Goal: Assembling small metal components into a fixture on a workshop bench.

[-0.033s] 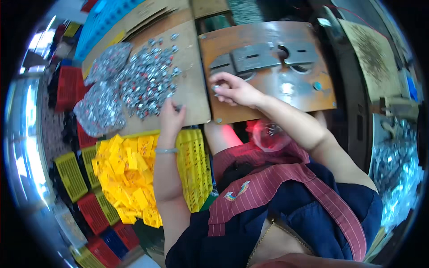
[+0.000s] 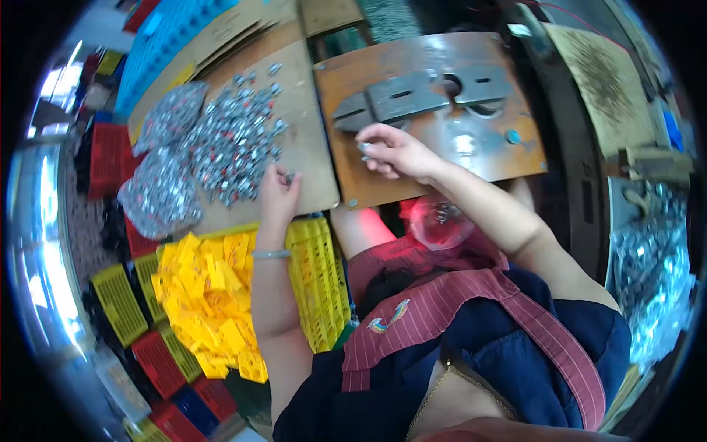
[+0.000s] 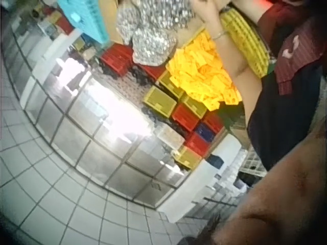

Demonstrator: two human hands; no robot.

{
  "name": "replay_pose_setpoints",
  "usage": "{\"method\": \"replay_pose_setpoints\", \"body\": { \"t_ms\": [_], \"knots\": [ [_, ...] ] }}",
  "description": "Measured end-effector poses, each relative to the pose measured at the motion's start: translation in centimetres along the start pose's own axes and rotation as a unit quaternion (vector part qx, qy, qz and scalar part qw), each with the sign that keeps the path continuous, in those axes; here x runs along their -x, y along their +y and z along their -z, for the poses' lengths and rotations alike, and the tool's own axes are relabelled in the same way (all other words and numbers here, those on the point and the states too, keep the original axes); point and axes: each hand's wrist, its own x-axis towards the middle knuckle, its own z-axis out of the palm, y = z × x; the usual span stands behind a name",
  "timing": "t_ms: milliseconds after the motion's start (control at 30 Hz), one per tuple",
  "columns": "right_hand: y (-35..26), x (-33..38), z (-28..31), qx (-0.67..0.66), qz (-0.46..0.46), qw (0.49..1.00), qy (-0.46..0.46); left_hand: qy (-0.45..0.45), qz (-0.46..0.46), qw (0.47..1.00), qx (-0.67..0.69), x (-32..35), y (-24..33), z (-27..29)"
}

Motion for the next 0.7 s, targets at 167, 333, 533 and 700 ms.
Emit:
{"method": "replay_pose_setpoints", "body": {
  "t_ms": [167,333,533,700],
  "knots": [
    [-0.2,7.9,10.2,-0.251,0.109,0.950,0.150,-0.142,-0.143,0.906,0.372,-6.7,15.4,-7.9],
    [-2.1,6.1,12.4,-0.305,0.202,0.909,0.200,-0.005,-0.339,0.936,0.098,-12.9,25.7,-17.0],
    [-3.8,5.8,12.3,-0.166,0.226,0.902,0.329,-0.199,-0.264,0.942,0.053,-15.3,27.8,-18.1],
    [-5.1,6.2,13.0,-0.140,0.159,0.926,0.314,-0.191,-0.271,0.942,-0.052,-15.4,29.0,-18.2]
  ]
}}
